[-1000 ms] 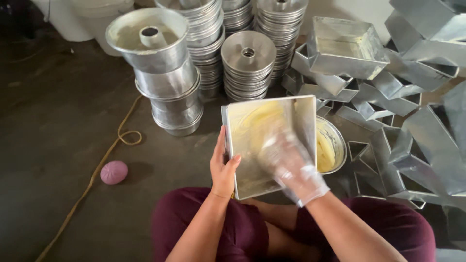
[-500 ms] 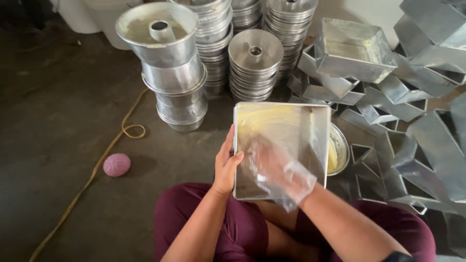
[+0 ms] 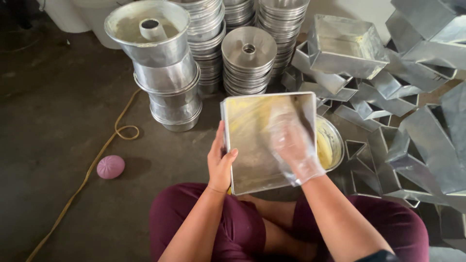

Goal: The person sits on the floor and repeatedly greases the interior surfaces of square metal baking pans using a yellow substance applied with a gloved hand. They pick up each pan, spread the substance evenly inside, and set the pan aside.

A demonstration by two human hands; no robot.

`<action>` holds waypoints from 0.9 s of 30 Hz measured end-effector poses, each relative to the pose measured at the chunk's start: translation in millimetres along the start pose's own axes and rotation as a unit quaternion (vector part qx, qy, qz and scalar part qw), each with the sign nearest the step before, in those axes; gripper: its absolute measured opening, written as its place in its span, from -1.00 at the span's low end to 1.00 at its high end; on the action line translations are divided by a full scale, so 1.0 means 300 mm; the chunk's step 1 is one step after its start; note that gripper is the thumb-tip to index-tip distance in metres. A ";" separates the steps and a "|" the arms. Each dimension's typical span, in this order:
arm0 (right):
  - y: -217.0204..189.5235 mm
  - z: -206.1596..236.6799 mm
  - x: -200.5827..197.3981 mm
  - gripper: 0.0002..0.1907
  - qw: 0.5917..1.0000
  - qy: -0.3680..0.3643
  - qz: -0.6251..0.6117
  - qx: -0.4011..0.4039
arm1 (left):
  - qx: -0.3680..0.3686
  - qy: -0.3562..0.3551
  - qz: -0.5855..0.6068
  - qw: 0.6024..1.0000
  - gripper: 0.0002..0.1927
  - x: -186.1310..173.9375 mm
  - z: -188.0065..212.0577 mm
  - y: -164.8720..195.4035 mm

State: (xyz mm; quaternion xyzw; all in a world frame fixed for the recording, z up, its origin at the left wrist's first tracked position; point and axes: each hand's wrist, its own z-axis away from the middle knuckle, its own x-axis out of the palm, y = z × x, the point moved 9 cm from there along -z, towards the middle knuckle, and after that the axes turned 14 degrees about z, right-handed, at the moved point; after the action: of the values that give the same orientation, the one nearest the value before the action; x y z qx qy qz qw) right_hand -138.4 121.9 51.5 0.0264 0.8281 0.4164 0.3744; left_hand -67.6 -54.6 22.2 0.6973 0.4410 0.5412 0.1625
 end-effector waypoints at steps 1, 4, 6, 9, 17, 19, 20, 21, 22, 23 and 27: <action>0.029 0.012 0.003 -0.61 0.999 -0.002 -0.015 0.032 | -0.004 -0.007 -0.001 1.000 -0.15 0.014 0.000 -0.003; 0.045 0.035 -0.018 -0.63 0.995 0.003 -0.072 0.075 | -0.026 -0.021 0.002 0.999 -0.15 0.054 0.000 -0.028; 0.006 0.044 -0.055 -0.64 0.991 0.009 -0.110 0.070 | -0.039 -0.017 0.008 0.999 -0.14 0.052 -0.002 -0.039; -0.081 0.025 -0.119 -0.66 0.986 0.027 -0.164 0.028 | -0.100 0.015 -0.027 0.994 -0.13 0.020 0.005 -0.079; -0.076 -0.014 -0.031 -0.71 0.959 0.047 -0.264 0.093 | -0.048 -0.038 -0.020 0.998 -0.14 0.077 0.025 -0.058; -0.044 0.029 0.028 -0.72 0.920 0.052 -0.352 0.162 | -0.036 -0.037 -0.042 0.998 -0.13 0.088 0.021 -0.048; -0.026 0.055 0.060 -0.73 0.897 0.052 -0.388 0.207 | -0.023 -0.035 -0.056 0.998 -0.13 0.092 0.023 -0.037; -0.006 0.080 0.099 -0.73 0.860 0.048 -0.439 0.255 | -0.009 -0.033 -0.070 0.997 -0.13 0.093 0.025 -0.026; 0.018 0.114 0.142 -0.74 0.806 0.043 -0.501 0.312 | -0.003 -0.032 -0.077 0.997 -0.12 0.095 0.030 -0.019; 0.035 0.143 0.188 -0.74 0.728 0.044 -0.575 0.372 | 0.004 -0.030 -0.085 0.996 -0.11 0.092 0.036 -0.010; 0.044 0.226 0.320 -0.75 0.284 0.123 -0.793 0.525 | -0.010 -0.034 -0.106 0.994 -0.08 0.104 0.046 -0.015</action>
State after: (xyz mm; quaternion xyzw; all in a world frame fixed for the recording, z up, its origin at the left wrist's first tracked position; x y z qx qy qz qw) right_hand -167.4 210.2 -21.8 -0.5034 0.5206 -0.6104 0.3209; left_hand -56.4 -24.0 33.2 0.6628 0.5010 0.5015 0.2411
